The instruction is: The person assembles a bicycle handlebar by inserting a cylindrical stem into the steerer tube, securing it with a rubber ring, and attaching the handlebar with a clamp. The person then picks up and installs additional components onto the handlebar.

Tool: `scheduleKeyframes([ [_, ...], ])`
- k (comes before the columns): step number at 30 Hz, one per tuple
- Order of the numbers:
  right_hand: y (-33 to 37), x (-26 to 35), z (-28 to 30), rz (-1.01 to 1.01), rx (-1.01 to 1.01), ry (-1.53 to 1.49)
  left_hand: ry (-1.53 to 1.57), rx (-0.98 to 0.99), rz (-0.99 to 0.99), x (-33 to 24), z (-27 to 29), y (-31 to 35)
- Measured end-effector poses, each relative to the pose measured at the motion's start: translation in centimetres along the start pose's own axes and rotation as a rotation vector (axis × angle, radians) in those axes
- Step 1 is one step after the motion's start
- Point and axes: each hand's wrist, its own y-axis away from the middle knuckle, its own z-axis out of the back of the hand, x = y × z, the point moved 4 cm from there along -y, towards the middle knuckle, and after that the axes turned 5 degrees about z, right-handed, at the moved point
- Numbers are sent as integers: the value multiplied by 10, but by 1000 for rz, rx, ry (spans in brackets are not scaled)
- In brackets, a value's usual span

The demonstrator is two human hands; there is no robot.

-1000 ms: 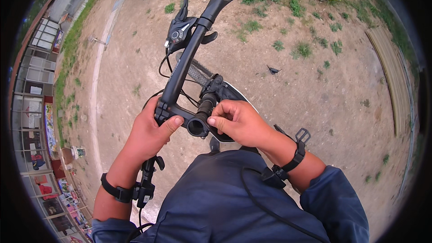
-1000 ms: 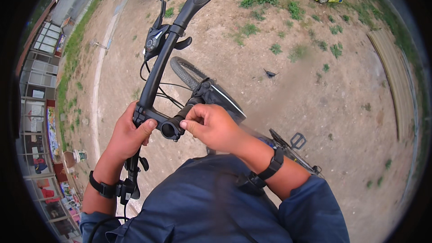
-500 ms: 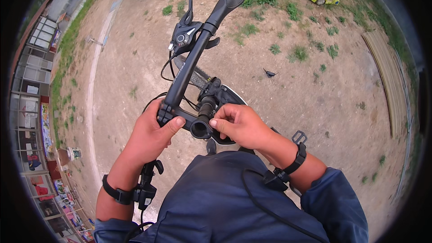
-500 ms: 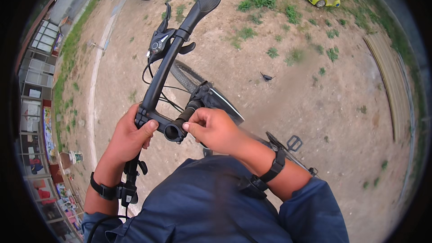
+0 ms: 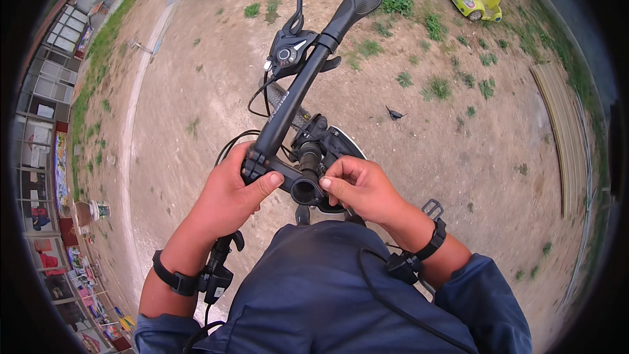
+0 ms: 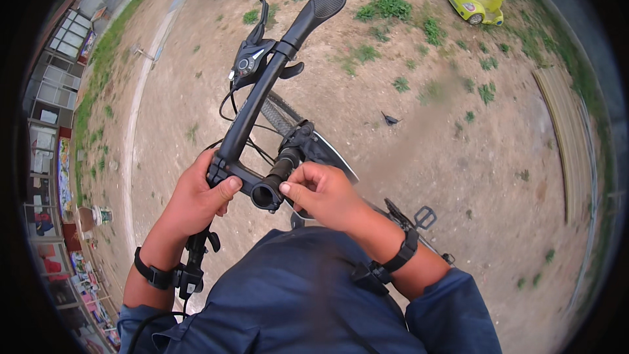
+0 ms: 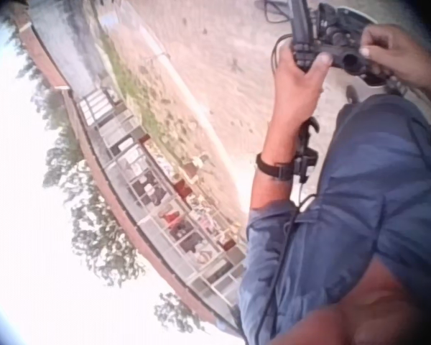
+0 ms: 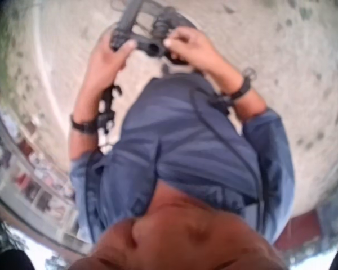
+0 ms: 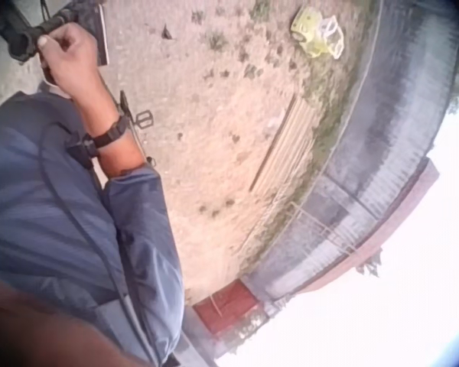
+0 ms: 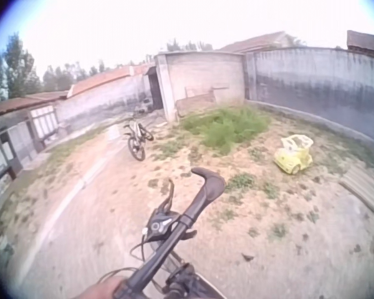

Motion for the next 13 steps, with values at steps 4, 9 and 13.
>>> scheduleKeyframes([
  [4,-1,-8,4,13,-16,-33,-10,-24,48,-5,-5,2],
  [9,4,13,3,328,-154,218,-94,-99,-58,8,-15,-1],
  [13,3,43,-32,619,-146,699,-20,-90,-59,12,-20,-4],
])
